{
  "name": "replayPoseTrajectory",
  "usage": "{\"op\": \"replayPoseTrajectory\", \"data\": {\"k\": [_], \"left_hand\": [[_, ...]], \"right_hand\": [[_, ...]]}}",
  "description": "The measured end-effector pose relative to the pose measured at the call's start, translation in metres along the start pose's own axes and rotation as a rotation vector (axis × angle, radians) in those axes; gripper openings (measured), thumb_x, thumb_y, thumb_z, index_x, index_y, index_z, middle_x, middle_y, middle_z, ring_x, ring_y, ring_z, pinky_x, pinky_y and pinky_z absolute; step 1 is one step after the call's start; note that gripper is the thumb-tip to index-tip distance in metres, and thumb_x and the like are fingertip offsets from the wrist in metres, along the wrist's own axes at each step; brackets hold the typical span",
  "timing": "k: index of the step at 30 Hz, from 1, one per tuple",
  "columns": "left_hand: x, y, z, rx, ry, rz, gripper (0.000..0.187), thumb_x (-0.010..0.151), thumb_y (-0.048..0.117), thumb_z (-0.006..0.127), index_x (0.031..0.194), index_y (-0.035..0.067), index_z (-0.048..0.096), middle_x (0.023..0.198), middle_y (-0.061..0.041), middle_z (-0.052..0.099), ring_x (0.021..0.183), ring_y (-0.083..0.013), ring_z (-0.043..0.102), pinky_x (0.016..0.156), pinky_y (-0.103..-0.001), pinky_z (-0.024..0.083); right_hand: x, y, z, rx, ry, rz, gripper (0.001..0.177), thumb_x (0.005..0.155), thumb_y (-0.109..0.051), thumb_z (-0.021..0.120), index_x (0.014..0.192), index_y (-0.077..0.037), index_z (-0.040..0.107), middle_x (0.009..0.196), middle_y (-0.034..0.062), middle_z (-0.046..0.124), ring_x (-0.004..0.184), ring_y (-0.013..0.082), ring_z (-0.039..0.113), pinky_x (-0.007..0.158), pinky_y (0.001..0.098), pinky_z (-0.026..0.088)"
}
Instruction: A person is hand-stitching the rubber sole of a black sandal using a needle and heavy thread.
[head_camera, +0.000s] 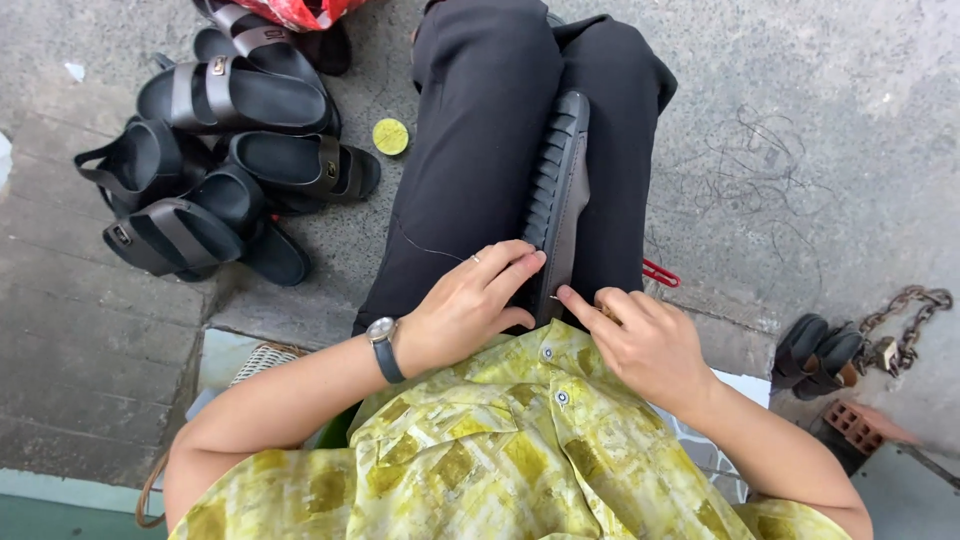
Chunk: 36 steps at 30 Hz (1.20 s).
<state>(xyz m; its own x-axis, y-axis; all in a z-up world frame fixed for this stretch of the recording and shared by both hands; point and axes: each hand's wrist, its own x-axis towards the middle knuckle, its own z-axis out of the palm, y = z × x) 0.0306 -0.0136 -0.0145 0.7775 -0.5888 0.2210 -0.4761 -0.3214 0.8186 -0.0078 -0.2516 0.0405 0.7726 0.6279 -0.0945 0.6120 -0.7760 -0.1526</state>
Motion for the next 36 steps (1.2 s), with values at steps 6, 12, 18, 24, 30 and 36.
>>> {"op": "replayPoseTrajectory", "data": {"k": [6,12,18,24,30,36], "left_hand": [[0.002,-0.012,0.007,-0.049,0.038,0.016,0.065,0.072,0.034,0.078,0.12,-0.003,0.055,0.115,-0.016,0.053,0.102,-0.032,0.059,0.082,-0.036,0.053],[-0.016,0.005,-0.005,0.133,-0.063,-0.121,0.065,0.077,0.038,0.07,0.125,-0.003,0.052,0.112,-0.016,0.052,0.089,-0.0332,0.062,0.062,-0.04,0.057],[-0.008,0.027,-0.034,-0.968,-0.077,-0.505,0.006,0.085,0.006,0.069,0.087,0.0,0.069,0.109,-0.012,0.064,0.082,-0.0176,0.07,0.05,-0.02,0.057],[-0.01,0.006,0.0,-0.946,0.052,-0.602,0.015,0.085,0.0,0.065,0.1,0.0,0.067,0.083,-0.011,0.065,0.07,-0.0179,0.07,0.042,-0.021,0.055],[-0.006,0.013,0.009,-0.78,-0.107,-0.719,0.037,0.072,0.002,0.072,0.102,0.007,0.051,0.068,-0.008,0.066,0.051,-0.0119,0.06,0.042,-0.02,0.046],[0.009,0.029,0.014,0.059,0.07,-0.143,0.048,0.082,0.024,0.069,0.126,0.013,0.056,0.081,-0.006,0.052,0.074,-0.0232,0.055,0.054,-0.037,0.048]], "right_hand": [[-0.001,-0.009,0.052,0.128,0.104,0.013,0.028,0.092,-0.017,0.045,0.118,-0.012,0.055,0.09,0.0002,0.05,0.075,0.0227,0.063,0.052,0.0317,0.052],[-0.001,-0.013,0.042,0.424,0.192,0.149,0.027,0.087,-0.019,0.065,0.111,-0.008,0.065,0.095,0.0084,0.063,0.083,0.0287,0.067,0.058,0.0353,0.057],[0.001,-0.015,0.038,0.484,0.131,0.195,0.024,0.091,-0.018,0.06,0.113,-0.008,0.062,0.088,0.0048,0.062,0.069,0.026,0.065,0.05,0.0352,0.054],[-0.001,-0.016,0.042,0.294,0.174,0.085,0.022,0.095,-0.021,0.053,0.11,-0.007,0.061,0.084,0.0069,0.057,0.064,0.0258,0.061,0.047,0.0349,0.051],[0.003,-0.008,0.013,0.257,0.256,0.076,0.026,0.092,-0.021,0.059,0.115,-0.011,0.064,0.093,0.0063,0.061,0.068,0.0235,0.062,0.053,0.0314,0.05],[-0.007,0.026,-0.056,-0.244,-0.075,-0.006,0.048,0.088,-0.019,0.048,0.135,-0.024,0.051,0.082,-0.0007,0.042,0.042,0.0108,0.05,0.043,0.0277,0.048]]}}
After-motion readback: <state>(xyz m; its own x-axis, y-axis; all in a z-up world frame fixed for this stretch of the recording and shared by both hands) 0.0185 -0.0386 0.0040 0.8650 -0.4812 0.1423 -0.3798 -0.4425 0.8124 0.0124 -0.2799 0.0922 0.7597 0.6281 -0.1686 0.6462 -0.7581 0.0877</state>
